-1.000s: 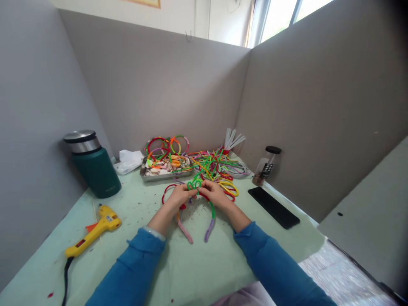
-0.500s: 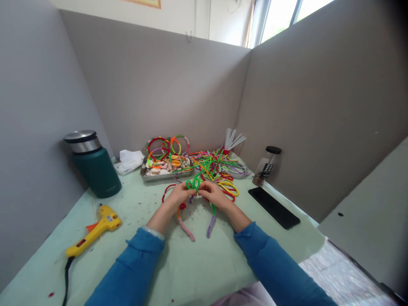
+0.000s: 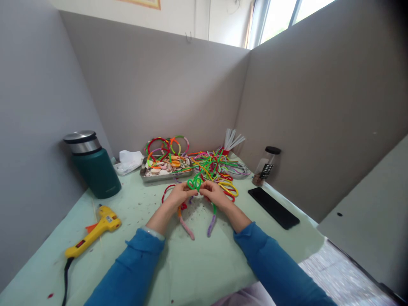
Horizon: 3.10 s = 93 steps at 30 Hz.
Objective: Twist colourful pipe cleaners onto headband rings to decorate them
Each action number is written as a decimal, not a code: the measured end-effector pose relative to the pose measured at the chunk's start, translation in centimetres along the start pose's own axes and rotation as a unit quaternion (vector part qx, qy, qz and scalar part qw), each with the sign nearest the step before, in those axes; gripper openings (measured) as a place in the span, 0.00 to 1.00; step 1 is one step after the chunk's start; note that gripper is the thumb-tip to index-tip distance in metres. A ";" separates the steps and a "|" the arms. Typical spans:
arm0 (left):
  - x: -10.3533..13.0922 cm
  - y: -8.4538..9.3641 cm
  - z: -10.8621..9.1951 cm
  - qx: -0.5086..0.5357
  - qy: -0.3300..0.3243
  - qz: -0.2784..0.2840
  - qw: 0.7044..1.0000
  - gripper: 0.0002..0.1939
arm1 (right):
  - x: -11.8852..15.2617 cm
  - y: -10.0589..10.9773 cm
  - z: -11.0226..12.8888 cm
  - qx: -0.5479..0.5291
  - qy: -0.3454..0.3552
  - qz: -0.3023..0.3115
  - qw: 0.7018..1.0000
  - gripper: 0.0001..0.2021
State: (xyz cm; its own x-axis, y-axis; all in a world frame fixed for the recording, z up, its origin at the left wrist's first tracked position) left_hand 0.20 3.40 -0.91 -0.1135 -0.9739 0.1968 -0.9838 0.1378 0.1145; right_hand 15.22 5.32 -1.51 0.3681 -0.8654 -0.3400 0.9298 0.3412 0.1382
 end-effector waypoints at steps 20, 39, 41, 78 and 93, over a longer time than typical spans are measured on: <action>-0.7 1.0 0.8 0.048 0.058 -0.040 0.996 0.17 | -0.4 0.7 -0.6 -0.035 0.005 -0.103 0.994 0.11; 0.4 3.1 -1.0 0.115 -0.006 -0.102 0.988 0.17 | -0.1 0.4 -1.2 0.219 0.091 0.004 0.971 0.15; 0.2 2.6 -0.6 0.085 0.008 -0.089 0.992 0.15 | -0.2 0.4 -1.1 0.179 0.097 -0.025 0.979 0.14; 0.0 -0.1 -0.2 -0.011 -0.013 -0.040 0.999 0.17 | -0.4 0.4 0.4 0.028 0.110 -0.017 0.993 0.11; -0.1 1.0 0.0 0.042 -0.009 -0.059 0.997 0.18 | -0.3 0.2 -1.0 0.049 0.072 -0.025 0.996 0.12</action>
State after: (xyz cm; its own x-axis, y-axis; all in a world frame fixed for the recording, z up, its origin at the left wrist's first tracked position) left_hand -0.79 3.67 -0.80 0.0016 -0.9855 0.1697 -0.9986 0.0075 0.0533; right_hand 15.31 6.06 -2.31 0.3246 -0.8163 -0.4777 0.9447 0.2549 0.2063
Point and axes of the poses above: each hand's wrist, its own x-axis away from the middle knuckle, its own y-axis out of the back of the hand, z = x × y, the point moved 3 cm from there along -x, towards the middle knuckle, and after that the axes turned 10 degrees about y, right-handed, at the moved point
